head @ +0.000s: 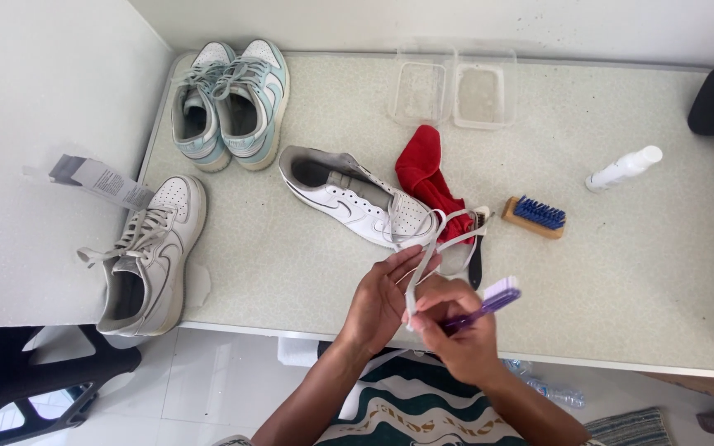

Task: The person holds a white shoelace and scrubs it with a purple toothbrush. They repeatedly dip the brush into a small container of liquid and continue scrubbing the lace along its length.

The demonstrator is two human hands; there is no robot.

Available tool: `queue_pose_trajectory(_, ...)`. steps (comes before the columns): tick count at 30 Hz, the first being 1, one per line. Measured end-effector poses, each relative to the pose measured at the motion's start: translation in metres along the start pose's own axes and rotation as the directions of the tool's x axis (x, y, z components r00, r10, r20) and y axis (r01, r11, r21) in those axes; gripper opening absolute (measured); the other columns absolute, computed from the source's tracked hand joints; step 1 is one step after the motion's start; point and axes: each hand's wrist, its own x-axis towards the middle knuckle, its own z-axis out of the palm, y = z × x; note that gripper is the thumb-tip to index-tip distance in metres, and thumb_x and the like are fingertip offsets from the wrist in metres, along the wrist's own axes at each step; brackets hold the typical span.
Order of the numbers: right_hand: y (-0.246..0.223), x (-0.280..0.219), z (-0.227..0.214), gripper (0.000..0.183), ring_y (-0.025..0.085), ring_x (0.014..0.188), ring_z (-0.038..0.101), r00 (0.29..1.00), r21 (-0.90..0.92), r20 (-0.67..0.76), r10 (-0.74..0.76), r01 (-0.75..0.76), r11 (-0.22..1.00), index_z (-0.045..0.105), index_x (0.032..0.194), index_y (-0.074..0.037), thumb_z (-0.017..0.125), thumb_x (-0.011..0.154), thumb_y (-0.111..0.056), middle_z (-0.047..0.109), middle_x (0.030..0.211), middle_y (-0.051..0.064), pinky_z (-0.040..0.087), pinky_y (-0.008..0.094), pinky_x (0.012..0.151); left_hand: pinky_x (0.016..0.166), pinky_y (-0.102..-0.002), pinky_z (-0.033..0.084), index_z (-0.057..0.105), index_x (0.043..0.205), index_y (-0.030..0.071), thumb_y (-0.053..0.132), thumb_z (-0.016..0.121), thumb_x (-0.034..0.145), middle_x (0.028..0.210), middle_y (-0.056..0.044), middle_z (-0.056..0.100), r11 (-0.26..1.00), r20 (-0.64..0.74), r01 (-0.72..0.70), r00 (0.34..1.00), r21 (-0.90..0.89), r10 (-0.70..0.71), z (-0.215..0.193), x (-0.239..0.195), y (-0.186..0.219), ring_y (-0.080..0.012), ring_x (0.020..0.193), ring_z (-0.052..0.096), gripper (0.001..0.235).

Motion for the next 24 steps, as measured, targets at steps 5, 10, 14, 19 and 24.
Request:
queue_pose_trajectory(5,0.001,-0.023,0.03,0.018,0.012,0.062,0.049,0.981,0.11,0.153,0.117,-0.135,0.985,0.06,0.111,-0.003,0.064,0.096,0.005,0.061,0.088,0.014,0.042,0.022,0.053,0.119,-0.042,0.037,0.038,0.145,-0.01,0.022,0.034,0.102,0.149,-0.029,0.047,0.992,-0.041,-0.123,0.992,-0.012,0.122,0.01,-0.002,0.014,-0.0359,0.139,0.046,0.054)
queue_pose_trajectory(10,0.012,-0.033,0.04,0.015,0.006,0.05,0.038,0.925,0.034,0.226,0.307,-0.323,0.946,0.066,0.105,-0.003,0.07,0.093,0.004,0.064,0.089,0.014,0.042,0.023,0.058,0.12,-0.041,0.033,0.041,0.145,-0.01,0.031,0.042,0.098,0.152,-0.025,0.046,0.992,-0.118,-0.096,0.989,-0.087,0.085,0.016,-0.003,0.037,-0.0333,0.144,0.042,0.062)
queue_pose_trajectory(14,0.019,-0.034,0.046,0.013,0.007,0.048,0.039,0.887,-0.196,0.319,0.335,-0.284,0.939,0.068,0.105,-0.01,0.072,0.093,-0.007,0.07,0.091,0.007,0.04,0.023,0.05,0.122,-0.039,0.032,0.044,0.142,-0.009,0.037,0.046,0.094,0.15,-0.022,0.047,0.975,-0.167,-0.12,0.982,-0.189,0.088,0.01,0.003,0.038,-0.0291,0.144,0.042,0.066)
queue_pose_trajectory(19,0.026,-0.034,0.056,0.01,0.006,0.05,0.039,0.923,-0.033,0.234,0.306,-0.307,0.951,0.07,0.105,-0.005,0.071,0.095,-0.004,0.062,0.076,0.008,0.037,0.023,0.05,0.119,-0.037,0.037,0.047,0.139,-0.01,0.044,0.048,0.094,0.139,-0.019,0.052,0.959,-0.135,-0.042,0.991,-0.28,0.004,0.012,0.013,0.037,-0.0248,0.135,0.047,0.07)
queue_pose_trajectory(24,0.018,0.001,0.066,0.011,0.012,0.066,0.058,0.998,-0.089,0.015,0.055,-0.053,0.995,0.07,0.105,-0.002,0.066,0.1,-0.012,0.068,0.089,0.011,0.046,0.021,0.056,0.113,-0.037,0.042,0.048,0.141,-0.005,0.057,0.053,0.092,0.131,-0.012,0.052,0.94,-0.122,-0.011,0.992,-0.342,-0.032,-0.011,0.043,0.029,-0.0241,0.123,0.053,0.079)
